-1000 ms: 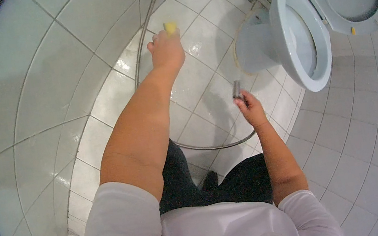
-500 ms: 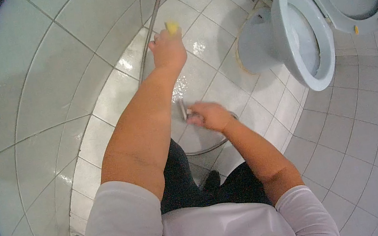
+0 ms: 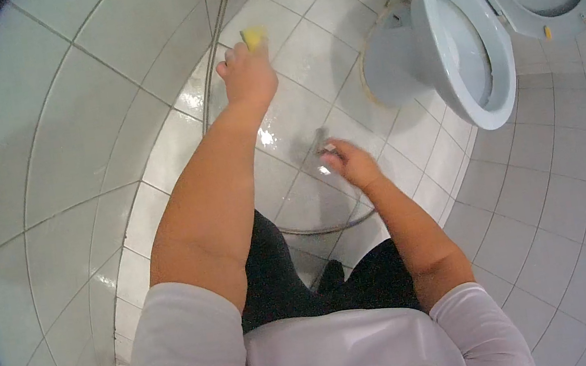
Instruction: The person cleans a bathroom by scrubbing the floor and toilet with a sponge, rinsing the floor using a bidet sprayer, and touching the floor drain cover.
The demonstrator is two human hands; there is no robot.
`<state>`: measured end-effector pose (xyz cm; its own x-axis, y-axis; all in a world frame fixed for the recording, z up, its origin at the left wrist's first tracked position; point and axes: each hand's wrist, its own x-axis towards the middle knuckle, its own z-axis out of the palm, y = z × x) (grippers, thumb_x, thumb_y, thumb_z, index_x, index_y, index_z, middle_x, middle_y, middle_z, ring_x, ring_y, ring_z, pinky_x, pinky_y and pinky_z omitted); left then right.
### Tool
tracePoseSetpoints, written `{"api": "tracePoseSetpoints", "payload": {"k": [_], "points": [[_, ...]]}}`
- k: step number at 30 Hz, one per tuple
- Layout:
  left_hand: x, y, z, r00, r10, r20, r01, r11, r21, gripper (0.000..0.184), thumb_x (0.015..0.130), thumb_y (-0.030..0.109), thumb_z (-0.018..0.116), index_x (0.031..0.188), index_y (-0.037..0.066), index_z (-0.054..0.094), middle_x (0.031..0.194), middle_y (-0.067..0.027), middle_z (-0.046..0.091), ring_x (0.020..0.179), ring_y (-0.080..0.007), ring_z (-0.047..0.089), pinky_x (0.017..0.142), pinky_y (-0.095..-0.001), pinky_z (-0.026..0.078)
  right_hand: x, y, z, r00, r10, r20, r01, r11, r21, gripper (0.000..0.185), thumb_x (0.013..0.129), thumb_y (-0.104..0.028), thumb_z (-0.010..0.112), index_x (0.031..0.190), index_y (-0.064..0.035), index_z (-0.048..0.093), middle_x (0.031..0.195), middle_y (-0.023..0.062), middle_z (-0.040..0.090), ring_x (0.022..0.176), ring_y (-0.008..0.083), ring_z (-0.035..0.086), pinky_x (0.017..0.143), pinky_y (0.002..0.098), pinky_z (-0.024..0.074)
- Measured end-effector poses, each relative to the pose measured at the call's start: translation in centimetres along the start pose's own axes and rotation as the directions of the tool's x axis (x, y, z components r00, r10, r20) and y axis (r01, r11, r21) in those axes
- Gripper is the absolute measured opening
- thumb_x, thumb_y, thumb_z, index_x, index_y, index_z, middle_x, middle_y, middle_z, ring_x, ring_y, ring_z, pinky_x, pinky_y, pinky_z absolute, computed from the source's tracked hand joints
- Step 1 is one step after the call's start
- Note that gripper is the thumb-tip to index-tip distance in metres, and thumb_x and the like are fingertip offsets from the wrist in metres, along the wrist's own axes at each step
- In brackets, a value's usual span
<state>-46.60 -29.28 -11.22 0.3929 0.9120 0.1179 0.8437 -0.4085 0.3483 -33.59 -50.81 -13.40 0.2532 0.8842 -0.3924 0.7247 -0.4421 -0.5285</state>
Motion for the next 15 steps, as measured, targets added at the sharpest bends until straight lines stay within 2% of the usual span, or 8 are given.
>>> {"api": "tracePoseSetpoints", "payload": {"k": [2,4,6,8,10,11,13,15], "points": [[0.1,0.1,-0.4,0.999,-0.014,0.032,0.015,1.000,-0.024,0.044,0.074,0.012,0.048,0.118,0.018,0.048,0.102,-0.0151,0.048,0.094,-0.0308,0.047,0.078,-0.0471,0.034,-0.1,3.5,-1.0,0.964,0.184,-0.192,-0.172,0.982,0.078,0.049,0.080,-0.039,0.053,0.112,-0.0024,0.047,0.109,0.0179,0.053,0.096,0.0307,0.054,0.081,0.0352,0.0421],[0.2,0.2,-0.4,0.999,-0.013,0.039,0.015,0.999,-0.035,0.044,0.075,0.012,0.048,0.118,0.018,0.048,0.102,-0.0152,0.048,0.094,-0.0310,0.047,0.078,-0.0470,0.034,-0.7,7.0,-2.4,0.946,0.269,-0.183,-0.235,0.953,0.189,0.053,0.079,-0.039,0.053,0.117,-0.0022,0.043,0.110,0.0203,0.052,0.098,0.0314,0.053,0.083,0.0345,0.0413],[0.1,0.2,-0.2,0.999,-0.014,0.048,0.016,0.999,-0.045,0.044,0.075,0.013,0.048,0.118,0.017,0.048,0.102,-0.0154,0.048,0.094,-0.0312,0.047,0.078,-0.0469,0.035,-2.3,11.0,-2.7,0.892,0.361,-0.271,-0.336,0.932,0.136,0.054,0.079,-0.038,0.054,0.117,-0.0024,0.041,0.102,0.0185,0.055,0.091,0.0290,0.055,0.078,0.0342,0.0424],[0.1,0.2,-0.1,0.999,0.010,0.035,-0.008,0.998,-0.062,0.041,0.075,0.008,0.044,0.115,0.015,0.047,0.098,-0.0137,0.047,0.093,-0.0299,0.045,0.078,-0.0444,0.031,-3.4,15.9,-2.6,0.786,0.576,-0.222,-0.445,0.778,0.442,0.047,0.079,-0.038,0.056,0.109,-0.0048,0.043,0.086,0.0106,0.056,0.075,0.0186,0.054,0.068,0.0311,0.0437],[-0.1,0.2,-0.2,0.999,0.020,0.039,-0.018,0.998,-0.052,0.040,0.075,0.009,0.045,0.114,0.015,0.048,0.098,-0.0139,0.047,0.093,-0.0301,0.045,0.077,-0.0446,0.031,-4.6,18.8,-2.6,0.719,0.641,-0.268,-0.457,0.727,0.512,0.040,0.078,-0.037,0.056,0.100,-0.0049,0.045,0.080,0.0052,0.053,0.067,0.0124,0.049,0.061,0.0267,0.0416],[-0.2,0.2,-0.2,0.999,0.026,0.043,-0.024,0.999,-0.043,0.038,0.075,0.009,0.045,0.113,0.014,0.049,0.099,-0.0141,0.047,0.093,-0.0302,0.045,0.077,-0.0448,0.032,-5.1,20.1,-2.5,0.720,0.642,-0.265,-0.458,0.726,0.513,0.040,0.078,-0.037,0.056,0.100,-0.0049,0.045,0.080,0.0052,0.053,0.067,0.0124,0.049,0.061,0.0267,0.0416],[-0.3,0.1,0.0,0.998,0.024,0.050,-0.023,1.000,-0.015,0.041,0.075,0.011,0.046,0.115,0.016,0.049,0.100,-0.0150,0.047,0.093,-0.0309,0.046,0.078,-0.0460,0.033,-6.0,21.2,-2.4,0.638,0.754,-0.156,-0.541,0.583,0.606,0.034,0.078,-0.035,0.055,0.097,-0.0078,0.046,0.080,0.0022,0.053,0.067,0.0147,0.048,0.064,0.0318,0.0408],[-0.4,-0.1,0.2,0.998,0.024,0.055,-0.025,1.000,0.018,0.043,0.075,0.012,0.047,0.117,0.017,0.048,0.101,-0.0158,0.048,0.093,-0.0316,0.047,0.078,-0.0472,0.034,-6.5,21.8,-1.7,0.584,0.805,-0.105,-0.592,0.512,0.622,0.030,0.079,-0.032,0.054,0.097,-0.0100,0.046,0.080,0.0013,0.053,0.069,0.0155,0.048,0.065,0.0356,0.0399]]}}
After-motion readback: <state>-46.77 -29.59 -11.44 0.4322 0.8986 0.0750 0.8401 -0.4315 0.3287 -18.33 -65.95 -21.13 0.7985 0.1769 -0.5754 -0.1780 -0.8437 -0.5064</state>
